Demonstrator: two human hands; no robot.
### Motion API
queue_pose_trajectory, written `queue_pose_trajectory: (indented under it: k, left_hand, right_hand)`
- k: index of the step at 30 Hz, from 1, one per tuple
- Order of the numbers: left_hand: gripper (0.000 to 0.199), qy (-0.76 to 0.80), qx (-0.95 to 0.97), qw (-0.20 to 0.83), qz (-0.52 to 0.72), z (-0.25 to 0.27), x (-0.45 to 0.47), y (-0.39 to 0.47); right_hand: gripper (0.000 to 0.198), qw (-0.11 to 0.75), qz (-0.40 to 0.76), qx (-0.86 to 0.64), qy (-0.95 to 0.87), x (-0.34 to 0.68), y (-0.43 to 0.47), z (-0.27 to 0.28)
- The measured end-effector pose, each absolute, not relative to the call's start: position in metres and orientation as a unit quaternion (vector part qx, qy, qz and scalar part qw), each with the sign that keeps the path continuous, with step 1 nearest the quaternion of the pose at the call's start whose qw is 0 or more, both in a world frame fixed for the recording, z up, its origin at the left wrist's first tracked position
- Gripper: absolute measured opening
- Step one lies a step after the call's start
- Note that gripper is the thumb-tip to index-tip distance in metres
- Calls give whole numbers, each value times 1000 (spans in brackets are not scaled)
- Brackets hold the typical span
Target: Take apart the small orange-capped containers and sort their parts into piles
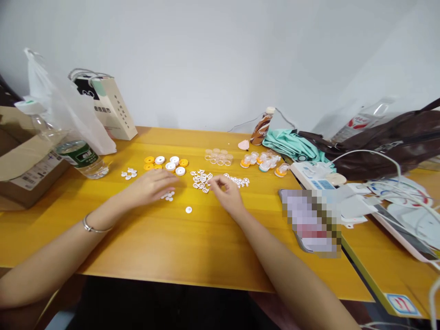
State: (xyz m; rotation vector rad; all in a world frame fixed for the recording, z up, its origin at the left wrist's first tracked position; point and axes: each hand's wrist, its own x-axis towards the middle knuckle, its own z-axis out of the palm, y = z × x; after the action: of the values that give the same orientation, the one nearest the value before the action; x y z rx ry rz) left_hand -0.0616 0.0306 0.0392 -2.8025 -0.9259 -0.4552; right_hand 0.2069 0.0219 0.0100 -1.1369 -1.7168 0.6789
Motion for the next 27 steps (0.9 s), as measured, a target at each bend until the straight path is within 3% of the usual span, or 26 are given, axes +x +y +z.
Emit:
queue_pose_trajectory:
  k: [3,7,10,13,20,24,27]
  left_hand:
    - [40,-226,-965,35,-129,34,-36,8]
    - [38,-181,-977,1,-116,26,-24,-5]
    - [33,-164,-980,-3,-112,20,-25,-4]
    - [30,-157,-981,1,-111,18,-26,-1]
    - [28,-147,-982,-25,-114,17,-25,-2]
    - [30,-158,-978,-14,-137,25,-29,2]
    - [29,-223,-958,3,-178,40,-51,20]
  right_hand:
    - [21,519,83,-539,-658,241,44,13]
    - [41,450,-119,-611,-640,292,72,7]
    - [58,334,-118,-691,-630,314,83,-4]
    - [58,276,-99,-708,-642,321,89,-11]
    - [30,337,-154,-663,-651,325,91,-9]
    - [21,346,-152,-660,-650,325,90,-7]
    - [16,402,-158,-625,-650,317,83,3]
